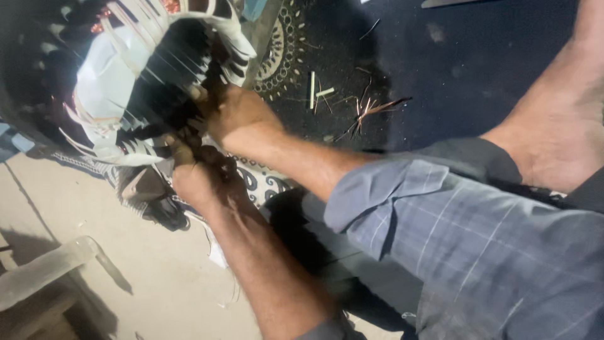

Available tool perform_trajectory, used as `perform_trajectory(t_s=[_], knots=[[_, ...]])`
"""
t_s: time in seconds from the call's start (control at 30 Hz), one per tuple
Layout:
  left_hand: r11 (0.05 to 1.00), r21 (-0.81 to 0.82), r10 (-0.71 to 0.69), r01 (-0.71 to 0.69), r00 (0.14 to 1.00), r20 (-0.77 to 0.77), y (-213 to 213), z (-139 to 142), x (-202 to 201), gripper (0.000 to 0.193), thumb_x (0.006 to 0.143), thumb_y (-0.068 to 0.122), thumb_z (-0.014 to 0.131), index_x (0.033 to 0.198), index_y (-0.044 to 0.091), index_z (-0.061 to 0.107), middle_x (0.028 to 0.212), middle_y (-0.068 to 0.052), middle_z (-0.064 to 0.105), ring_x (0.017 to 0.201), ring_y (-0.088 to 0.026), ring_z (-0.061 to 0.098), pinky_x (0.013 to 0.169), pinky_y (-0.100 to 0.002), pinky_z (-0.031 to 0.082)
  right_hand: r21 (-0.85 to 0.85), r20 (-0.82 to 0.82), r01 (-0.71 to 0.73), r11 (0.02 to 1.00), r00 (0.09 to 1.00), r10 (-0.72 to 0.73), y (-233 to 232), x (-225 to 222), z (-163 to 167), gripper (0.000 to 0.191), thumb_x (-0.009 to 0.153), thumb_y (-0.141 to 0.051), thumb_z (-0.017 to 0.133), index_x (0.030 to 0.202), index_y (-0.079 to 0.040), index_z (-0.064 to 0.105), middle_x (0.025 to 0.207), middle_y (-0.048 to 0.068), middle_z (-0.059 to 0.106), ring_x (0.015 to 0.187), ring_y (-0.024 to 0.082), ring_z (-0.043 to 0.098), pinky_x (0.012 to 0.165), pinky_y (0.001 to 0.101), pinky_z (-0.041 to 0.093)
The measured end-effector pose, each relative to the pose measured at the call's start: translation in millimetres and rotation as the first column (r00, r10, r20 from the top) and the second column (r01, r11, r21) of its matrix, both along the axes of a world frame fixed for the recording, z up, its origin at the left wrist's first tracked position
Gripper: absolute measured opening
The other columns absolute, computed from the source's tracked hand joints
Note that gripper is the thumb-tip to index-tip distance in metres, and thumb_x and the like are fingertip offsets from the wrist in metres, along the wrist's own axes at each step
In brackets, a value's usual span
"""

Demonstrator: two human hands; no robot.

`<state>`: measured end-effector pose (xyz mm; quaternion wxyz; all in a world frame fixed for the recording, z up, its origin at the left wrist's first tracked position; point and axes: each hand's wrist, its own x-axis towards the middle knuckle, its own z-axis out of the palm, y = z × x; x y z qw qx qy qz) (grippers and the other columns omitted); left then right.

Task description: The person sits on the floor and strips old copper windings out of an electric motor stator. They hammer and punch the windings with a rod and mallet, pull out wire bundles by hand, reposition the motor housing, and continue driving the coils out of the slots.

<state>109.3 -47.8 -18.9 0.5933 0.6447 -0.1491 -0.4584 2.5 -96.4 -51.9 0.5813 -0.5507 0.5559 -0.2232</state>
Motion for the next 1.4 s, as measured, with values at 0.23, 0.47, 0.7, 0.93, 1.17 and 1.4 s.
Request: perform_trajectory(t_s=[0.23, 0.47, 0.7, 0.93, 1.17, 1.4], knots=[[0.991, -0.129, -0.053, 0.04, 0.994, -0.1, 5, -11, 16, 0.033, 0.11, 0.028, 0.055, 0.121, -0.001, 0.065, 0.099, -0.01, 0.068, 0.077, -0.017, 0.061, 0.065, -0.031, 0.05, -0.058, -0.034, -0.053, 0.997, 0.998, 0.051, -10, 1, -3, 0.032, 0.098, -0.027, 0.048, 0.119, -0.01, 0.065, 0.102, 0.017, 0.072, 0.082, 0.029, 0.075, 0.071, 0.0423, 0.062], [0.987, -0.154, -0.07, 0.051, 0.991, -0.118, -4, -25, 17, 0.038, 0.106, 0.026, 0.051, 0.127, -0.003, 0.063, 0.113, -0.015, 0.071, 0.098, -0.025, 0.067, 0.086, -0.037, 0.057, -0.041, -0.051, -0.081, 0.996, 0.996, 0.079, -15, 2, -7, 0.034, 0.098, -0.025, 0.045, 0.121, -0.011, 0.065, 0.103, 0.017, 0.072, 0.082, 0.029, 0.075, 0.071, 0.0425, 0.061], [0.992, -0.125, 0.012, -0.016, 0.999, -0.031, -3, -21, 24, 0.029, 0.108, 0.022, 0.059, 0.122, -0.004, 0.065, 0.105, -0.013, 0.068, 0.088, -0.024, 0.059, 0.075, -0.037, 0.048, -0.127, -0.037, -0.119, 0.985, 0.993, 0.115, -15, -1, -7, 0.036, 0.098, -0.023, 0.042, 0.124, -0.012, 0.064, 0.104, 0.017, 0.071, 0.081, 0.029, 0.074, 0.07, 0.0427, 0.061], [0.98, -0.019, 0.193, -0.197, 0.972, -0.13, -8, -12, 7, 0.03, 0.107, 0.022, 0.055, 0.109, -0.005, 0.068, 0.091, -0.012, 0.073, 0.071, -0.02, 0.071, 0.063, -0.031, 0.063, -0.155, -0.048, -0.094, 0.983, 0.995, 0.087, -15, -7, -3, 0.039, 0.098, -0.02, 0.039, 0.127, -0.013, 0.064, 0.106, 0.017, 0.071, 0.08, 0.029, 0.074, 0.07, 0.0428, 0.06], [0.994, 0.108, -0.023, 0.014, 0.996, 0.09, 13, 4, -8, 0.029, 0.105, 0.033, 0.061, 0.09, 0.009, 0.063, 0.063, 0.0, 0.053, 0.046, -0.01, 0.046, 0.038, -0.025, 0.033, -0.159, -0.101, -0.117, 0.98, 0.99, 0.102, 3, -46, -20, 0.042, 0.098, -0.018, 0.036, 0.13, -0.014, 0.063, 0.107, 0.016, 0.07, 0.079, 0.029, 0.074, 0.07, 0.043, 0.06], [0.971, 0.096, -0.231, 0.219, 0.961, 0.15, 69, 3, -22, 0.022, 0.106, 0.022, 0.051, 0.098, 0.004, 0.061, 0.066, -0.001, 0.052, 0.049, -0.01, 0.043, 0.041, -0.024, 0.032, -0.143, 0.035, -0.025, 0.989, 0.999, 0.03, 50, -55, -36, 0.046, 0.11, -0.035, 0.039, 0.104, -0.005, 0.074, 0.095, 0.02, 0.074, 0.081, 0.035, 0.071, 0.073, 0.0479, 0.057]])
